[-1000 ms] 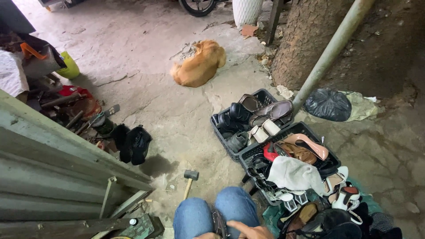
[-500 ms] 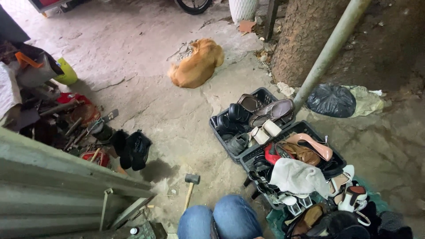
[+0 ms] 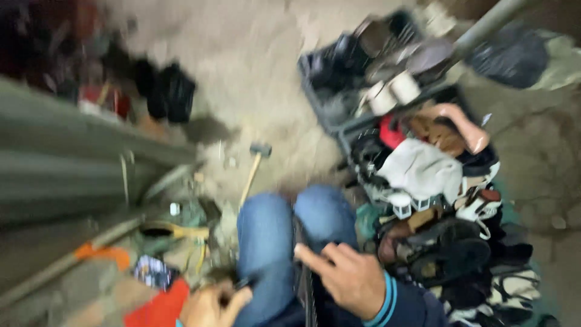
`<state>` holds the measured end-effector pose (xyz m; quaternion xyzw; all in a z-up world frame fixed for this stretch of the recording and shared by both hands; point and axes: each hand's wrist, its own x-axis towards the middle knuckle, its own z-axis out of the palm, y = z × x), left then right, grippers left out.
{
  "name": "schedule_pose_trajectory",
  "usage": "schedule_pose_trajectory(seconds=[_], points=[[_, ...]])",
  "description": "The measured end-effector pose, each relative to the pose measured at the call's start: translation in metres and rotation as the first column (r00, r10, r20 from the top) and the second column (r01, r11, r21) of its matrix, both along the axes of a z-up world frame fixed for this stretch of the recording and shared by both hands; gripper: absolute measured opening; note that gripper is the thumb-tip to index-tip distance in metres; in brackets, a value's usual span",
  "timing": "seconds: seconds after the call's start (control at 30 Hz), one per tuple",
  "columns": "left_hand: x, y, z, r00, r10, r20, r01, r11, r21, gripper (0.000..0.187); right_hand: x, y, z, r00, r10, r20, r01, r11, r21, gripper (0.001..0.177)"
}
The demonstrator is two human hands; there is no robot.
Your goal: Hand-stitching the sole of a sandal using a needle and thread in a shoe repair workshop.
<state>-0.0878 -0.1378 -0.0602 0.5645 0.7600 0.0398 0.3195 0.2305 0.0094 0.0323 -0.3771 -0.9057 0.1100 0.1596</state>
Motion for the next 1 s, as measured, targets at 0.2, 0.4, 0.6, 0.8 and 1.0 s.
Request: schedule_pose_trajectory(seconds=[0.2,0.4,0.6,0.8,1.0], points=[[0.022,0.045,0.042,0.974,0.028,0.224,-0.043,0.997,0.066,0.049,0.028,-0.036,-0.029,0.995,-0.057,-0.080,0.027,0.941,-0.338,0.040],[0.040,0.070,0.057,0.861,0.028,0.509,-0.074,0.995,0.071,0.047,0.045,-0.035,0.003,0.975,-0.008,-0.223,-0.119,0.827,-0.549,0.025],[0.042,0.078,0.062,0.691,0.127,0.712,-0.184,0.983,0.003,0.060,0.043,-0.013,0.040,0.965,-0.166,-0.205,-0.027,0.712,-0.702,0.013],[0.037,0.075,0.060,0.691,0.133,0.711,-0.206,0.978,0.017,0.065,0.025,0.002,0.046,0.848,-0.276,-0.451,-0.167,0.669,-0.724,0.035],[0.038,0.073,0.059,0.736,0.127,0.666,-0.198,0.980,0.032,0.051,-0.008,0.018,0.044,0.758,-0.357,-0.546,-0.248,0.617,-0.747,0.017]])
